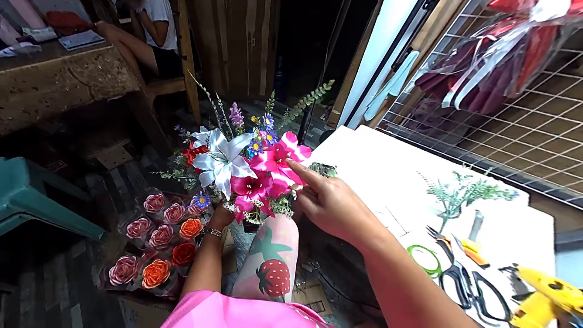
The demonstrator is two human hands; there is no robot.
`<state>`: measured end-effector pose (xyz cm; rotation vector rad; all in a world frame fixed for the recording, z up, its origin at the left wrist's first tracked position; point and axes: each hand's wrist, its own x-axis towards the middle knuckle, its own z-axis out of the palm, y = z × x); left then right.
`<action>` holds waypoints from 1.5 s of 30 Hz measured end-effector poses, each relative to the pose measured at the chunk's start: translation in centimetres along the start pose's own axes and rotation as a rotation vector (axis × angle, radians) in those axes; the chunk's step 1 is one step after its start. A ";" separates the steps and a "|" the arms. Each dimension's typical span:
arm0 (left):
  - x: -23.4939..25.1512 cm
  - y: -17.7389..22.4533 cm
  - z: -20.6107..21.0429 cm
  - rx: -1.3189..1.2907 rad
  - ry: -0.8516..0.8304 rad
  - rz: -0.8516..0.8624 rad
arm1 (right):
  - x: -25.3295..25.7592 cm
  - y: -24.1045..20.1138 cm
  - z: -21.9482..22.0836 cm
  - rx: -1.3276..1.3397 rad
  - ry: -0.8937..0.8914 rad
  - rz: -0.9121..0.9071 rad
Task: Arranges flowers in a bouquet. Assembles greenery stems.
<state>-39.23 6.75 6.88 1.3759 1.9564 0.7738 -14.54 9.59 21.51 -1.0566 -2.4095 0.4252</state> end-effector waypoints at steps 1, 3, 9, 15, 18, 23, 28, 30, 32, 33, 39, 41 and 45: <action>0.4 -0.4 0.2 -0.027 0.022 0.047 | 0.0 0.1 0.0 0.004 -0.008 0.008; 1.0 -1.2 0.6 -0.076 0.059 0.135 | 0.0 0.2 0.3 -0.001 -0.016 0.004; 2.1 -2.0 1.1 -0.139 0.080 0.181 | -0.2 0.1 1.2 0.012 -0.085 0.005; 3.9 -2.6 1.8 -0.237 0.030 0.136 | -0.2 -1.4 2.6 0.046 -0.328 0.053; 3.8 -2.4 1.9 -0.223 0.023 0.146 | -0.2 -2.0 3.0 0.039 -0.362 0.036; 4.3 -3.3 2.5 -0.206 0.035 0.196 | -0.6 -1.5 2.9 0.042 -0.257 -0.035; 4.9 -4.0 2.9 -0.294 0.024 0.169 | -0.9 -1.1 3.0 0.069 -0.259 -0.041; 4.9 -4.0 3.0 -0.297 0.022 0.158 | -0.9 -1.1 3.1 0.071 -0.288 -0.032; 4.9 -4.0 3.0 -0.296 0.020 0.154 | -0.9 -1.2 3.1 0.069 -0.317 -0.021; 4.9 -3.9 3.0 -0.291 0.023 0.157 | -0.9 -1.3 3.1 0.071 -0.312 -0.026; 4.7 -3.9 2.9 -0.266 0.032 0.157 | -1.4 -1.3 3.4 0.090 -0.111 -0.166; 4.7 -3.9 2.9 -0.278 0.031 0.164 | -1.5 -1.6 3.2 0.086 -0.100 -0.175; 4.6 -3.9 2.9 -0.282 0.032 0.144 | -1.8 -1.5 3.2 0.082 0.021 -0.219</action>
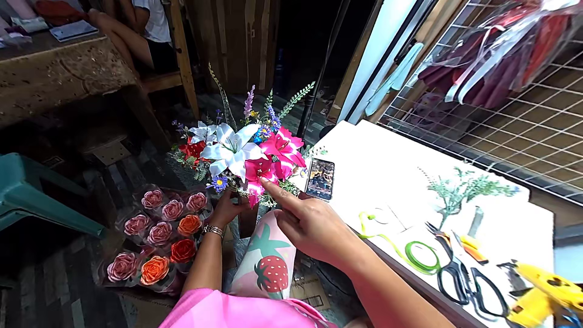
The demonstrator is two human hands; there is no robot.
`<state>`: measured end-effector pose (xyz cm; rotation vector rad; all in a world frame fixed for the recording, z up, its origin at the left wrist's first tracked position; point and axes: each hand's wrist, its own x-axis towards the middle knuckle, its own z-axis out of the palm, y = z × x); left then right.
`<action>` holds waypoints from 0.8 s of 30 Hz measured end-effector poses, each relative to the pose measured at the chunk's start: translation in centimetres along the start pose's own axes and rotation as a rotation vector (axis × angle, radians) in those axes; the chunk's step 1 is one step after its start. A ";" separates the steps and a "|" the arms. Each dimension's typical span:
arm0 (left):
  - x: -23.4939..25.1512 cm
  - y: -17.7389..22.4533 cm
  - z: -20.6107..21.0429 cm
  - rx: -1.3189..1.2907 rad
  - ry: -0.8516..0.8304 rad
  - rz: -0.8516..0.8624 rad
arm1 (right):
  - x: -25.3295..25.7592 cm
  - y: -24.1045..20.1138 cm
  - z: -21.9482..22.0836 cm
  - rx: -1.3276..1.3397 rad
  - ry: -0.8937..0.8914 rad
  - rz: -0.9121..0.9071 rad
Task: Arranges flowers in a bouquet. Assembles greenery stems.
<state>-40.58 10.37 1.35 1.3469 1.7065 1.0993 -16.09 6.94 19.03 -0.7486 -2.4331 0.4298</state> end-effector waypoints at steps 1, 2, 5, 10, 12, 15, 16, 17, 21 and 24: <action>0.0 0.0 0.0 -0.003 0.001 -0.010 | 0.0 0.1 -0.1 -0.001 0.028 -0.010; 0.0 0.1 -0.1 -0.010 0.000 -0.027 | -0.1 0.2 -0.3 -0.001 0.041 -0.016; 0.0 -0.3 -0.2 -0.040 0.004 -0.024 | -0.4 0.3 -0.4 0.017 -0.034 0.007; -0.2 0.1 -1.2 -0.005 0.048 -0.012 | -0.7 -0.2 -0.6 0.059 -0.423 0.099; -0.4 1.1 -2.3 -0.008 0.082 0.012 | -0.5 -0.6 -1.5 0.063 -0.660 0.205; -0.9 3.7 -4.5 -0.006 0.152 0.034 | -0.6 -0.1 -2.0 0.040 -0.832 0.290; -1.0 4.5 -5.2 -0.004 0.176 0.058 | -0.8 0.2 -2.1 0.033 -0.856 0.305; -1.0 5.2 -6.0 0.007 0.194 0.098 | -0.9 0.5 -2.1 0.028 -0.869 0.317; -1.1 9.0 -7.6 0.045 0.243 0.276 | -1.2 1.0 -2.1 0.012 -0.908 0.356; -0.8 12.7 -7.8 0.050 0.251 0.396 | -1.4 1.2 -2.5 0.000 -0.909 0.379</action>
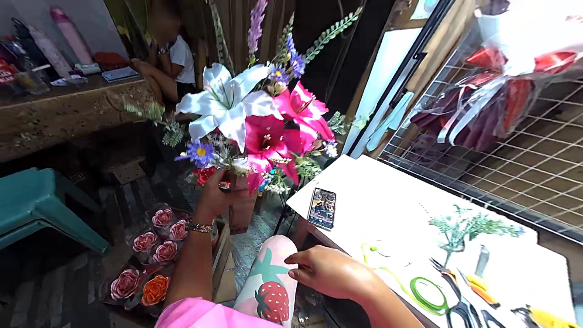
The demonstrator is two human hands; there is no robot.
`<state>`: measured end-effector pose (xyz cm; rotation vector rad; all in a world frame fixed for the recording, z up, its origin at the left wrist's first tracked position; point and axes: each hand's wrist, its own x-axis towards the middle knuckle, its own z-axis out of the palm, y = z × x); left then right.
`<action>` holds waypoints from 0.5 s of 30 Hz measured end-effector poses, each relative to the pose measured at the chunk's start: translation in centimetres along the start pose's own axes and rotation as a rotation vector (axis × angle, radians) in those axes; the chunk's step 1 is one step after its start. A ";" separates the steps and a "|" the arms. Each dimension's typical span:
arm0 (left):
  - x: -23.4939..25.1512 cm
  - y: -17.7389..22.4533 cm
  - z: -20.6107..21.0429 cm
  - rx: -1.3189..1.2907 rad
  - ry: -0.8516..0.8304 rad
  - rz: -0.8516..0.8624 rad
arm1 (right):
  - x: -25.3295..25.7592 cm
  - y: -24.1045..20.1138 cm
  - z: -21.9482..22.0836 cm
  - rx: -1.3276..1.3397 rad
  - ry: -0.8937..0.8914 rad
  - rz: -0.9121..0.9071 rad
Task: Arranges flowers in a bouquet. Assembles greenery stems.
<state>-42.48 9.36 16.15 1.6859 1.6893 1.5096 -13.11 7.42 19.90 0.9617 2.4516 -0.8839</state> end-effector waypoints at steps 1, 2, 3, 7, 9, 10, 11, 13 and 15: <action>0.6 1.0 0.2 -0.002 -0.005 0.064 | -0.2 0.2 0.0 0.004 0.001 0.010; 1.3 2.1 0.4 -0.009 -0.013 0.120 | -0.3 0.4 0.0 0.008 0.007 0.016; 2.0 3.2 0.9 -0.021 -0.015 0.167 | -0.5 0.7 0.1 0.016 0.017 0.018; 4.6 8.5 3.4 -0.134 -0.049 0.264 | -0.7 2.1 0.5 0.025 0.065 0.016; 6.4 10.6 5.7 -0.239 -0.064 0.330 | -1.1 2.6 1.1 0.045 0.099 0.050; 7.3 11.5 7.2 -0.290 -0.088 0.380 | -1.5 2.7 1.3 0.052 0.090 0.085; 8.1 12.4 8.8 -0.337 -0.122 0.426 | -2.0 3.0 1.6 0.053 0.074 0.125; 9.5 14.5 12.1 -0.422 -0.192 0.471 | -3.1 3.9 2.0 0.052 0.038 0.207; 10.3 16.3 15.5 -0.518 -0.273 0.431 | -4.1 5.4 3.1 0.065 -0.010 0.301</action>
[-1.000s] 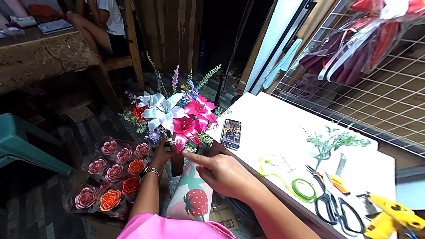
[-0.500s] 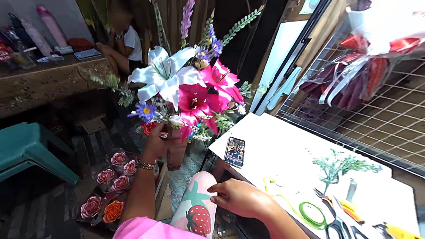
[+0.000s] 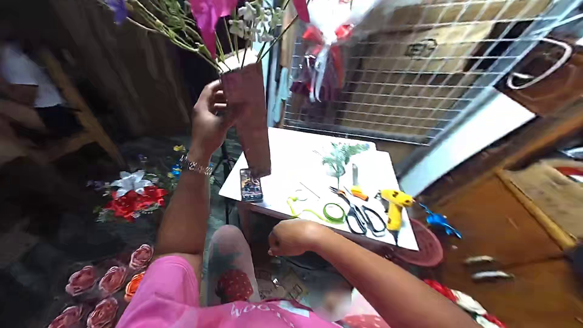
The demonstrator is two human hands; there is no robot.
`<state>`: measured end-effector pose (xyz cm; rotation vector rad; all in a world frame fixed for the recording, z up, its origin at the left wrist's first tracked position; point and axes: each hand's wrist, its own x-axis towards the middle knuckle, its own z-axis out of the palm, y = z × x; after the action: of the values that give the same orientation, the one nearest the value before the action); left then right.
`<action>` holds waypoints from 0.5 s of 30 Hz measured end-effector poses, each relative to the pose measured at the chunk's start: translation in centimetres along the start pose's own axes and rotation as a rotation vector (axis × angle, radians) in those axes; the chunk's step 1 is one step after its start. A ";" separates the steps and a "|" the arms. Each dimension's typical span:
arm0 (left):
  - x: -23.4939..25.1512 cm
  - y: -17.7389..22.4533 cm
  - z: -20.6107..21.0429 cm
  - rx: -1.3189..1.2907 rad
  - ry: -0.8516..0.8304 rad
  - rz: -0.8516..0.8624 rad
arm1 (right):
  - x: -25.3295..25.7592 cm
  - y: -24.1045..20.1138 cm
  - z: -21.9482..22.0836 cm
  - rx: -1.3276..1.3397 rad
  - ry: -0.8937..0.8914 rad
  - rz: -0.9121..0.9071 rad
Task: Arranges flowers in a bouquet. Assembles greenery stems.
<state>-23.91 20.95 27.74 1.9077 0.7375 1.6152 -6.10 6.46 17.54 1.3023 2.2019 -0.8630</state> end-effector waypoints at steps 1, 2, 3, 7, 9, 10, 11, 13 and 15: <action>0.7 -0.6 1.6 -0.061 -0.028 -0.026 | -0.3 1.0 0.6 0.004 -0.034 0.051; 1.4 -1.4 3.2 -0.123 -0.060 -0.044 | -0.6 2.0 1.3 0.007 -0.068 0.106; 1.9 -2.3 4.7 -0.166 -0.091 -0.057 | -0.8 3.1 2.2 0.012 -0.096 0.154; 2.6 -7.3 10.0 -0.192 -0.203 -0.130 | -1.9 6.9 6.4 0.084 -0.177 0.321; 2.5 -9.4 11.8 -0.164 -0.240 -0.178 | -2.8 8.8 8.0 0.154 -0.200 0.407; 2.5 -10.4 12.5 -0.158 -0.255 -0.198 | -3.4 9.8 8.6 0.179 -0.220 0.455; 2.5 -11.2 13.1 -0.152 -0.268 -0.205 | -4.0 10.8 9.4 0.195 -0.221 0.501; 2.2 -12.7 13.9 -0.134 -0.293 -0.204 | -5.2 12.8 10.9 0.198 -0.196 0.596; 1.9 -14.0 14.4 -0.124 -0.299 -0.186 | -6.2 14.7 12.4 0.185 -0.168 0.689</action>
<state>-10.43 31.56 17.25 1.8747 0.6514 1.2013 10.41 -0.75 8.42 1.8331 1.4063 -0.8575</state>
